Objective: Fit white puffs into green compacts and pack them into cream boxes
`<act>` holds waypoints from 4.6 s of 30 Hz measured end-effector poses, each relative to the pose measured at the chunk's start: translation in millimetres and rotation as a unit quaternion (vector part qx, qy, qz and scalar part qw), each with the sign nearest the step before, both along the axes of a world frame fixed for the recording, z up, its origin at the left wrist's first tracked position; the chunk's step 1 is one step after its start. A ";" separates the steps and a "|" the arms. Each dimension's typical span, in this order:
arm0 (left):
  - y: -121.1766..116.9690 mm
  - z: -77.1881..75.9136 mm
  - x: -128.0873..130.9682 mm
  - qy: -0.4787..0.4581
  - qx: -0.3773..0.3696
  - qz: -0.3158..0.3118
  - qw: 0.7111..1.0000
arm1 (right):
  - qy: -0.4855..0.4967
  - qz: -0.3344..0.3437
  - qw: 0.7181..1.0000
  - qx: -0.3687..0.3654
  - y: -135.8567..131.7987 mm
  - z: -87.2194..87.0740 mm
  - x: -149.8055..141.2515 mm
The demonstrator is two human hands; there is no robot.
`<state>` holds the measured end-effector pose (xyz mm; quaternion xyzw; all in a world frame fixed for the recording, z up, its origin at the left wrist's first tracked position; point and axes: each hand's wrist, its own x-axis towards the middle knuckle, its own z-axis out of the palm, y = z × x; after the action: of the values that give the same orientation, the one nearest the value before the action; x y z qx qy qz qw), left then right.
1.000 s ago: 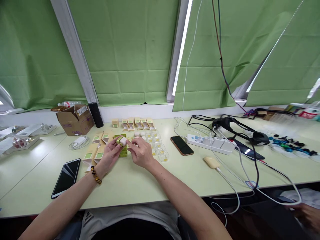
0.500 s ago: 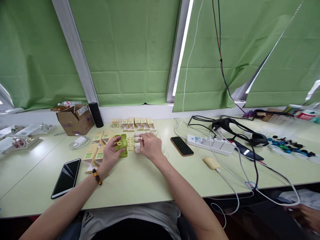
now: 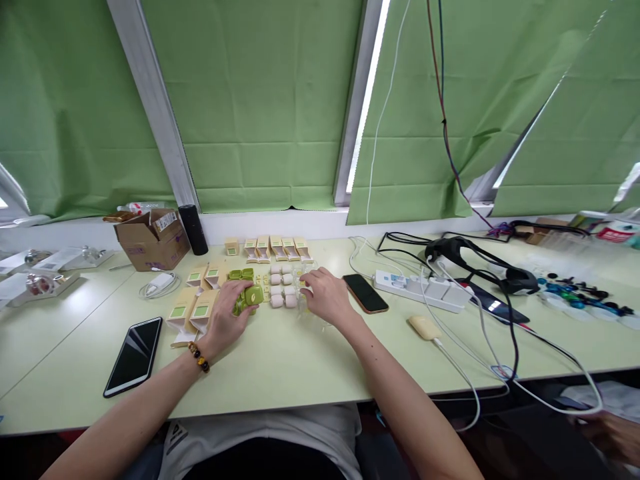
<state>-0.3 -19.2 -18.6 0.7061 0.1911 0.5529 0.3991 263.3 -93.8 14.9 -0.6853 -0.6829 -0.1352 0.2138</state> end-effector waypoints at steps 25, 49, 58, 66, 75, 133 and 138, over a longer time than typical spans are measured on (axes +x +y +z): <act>23.2 -8.8 5.1 -0.188 -0.363 -0.224 0.885 | -0.073 -0.050 0.987 -0.135 -36.2 -2.7 26.4; 40.9 -18.3 4.8 -0.279 -0.364 -0.142 0.877 | 0.689 0.213 0.688 -0.083 55.6 7.5 -51.1; 38.2 -15.2 4.2 -0.289 -0.366 -0.119 0.876 | 0.740 0.181 0.636 -0.126 54.6 -17.9 -56.0; 39.5 -15.5 5.0 -0.306 -0.371 -0.101 0.871 | 0.733 0.284 0.612 -0.089 49.2 -17.1 -64.6; 40.1 -16.4 3.8 -0.300 -0.360 -0.110 0.877 | 0.734 0.392 0.546 -0.099 40.3 -16.8 -68.1; 26.2 -9.6 3.7 -0.199 -0.252 -0.147 0.936 | 0.529 0.188 0.820 0.112 54.8 -57.5 -99.6; 25.0 -9.2 3.9 -0.200 -0.253 -0.147 0.935 | 0.529 0.195 0.819 0.110 56.7 -62.9 -99.6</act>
<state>3.7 5.8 -27.8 0.4767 0.1344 0.5513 0.6714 163.7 -37.1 -48.0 -0.4758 -0.5648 0.2185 0.6378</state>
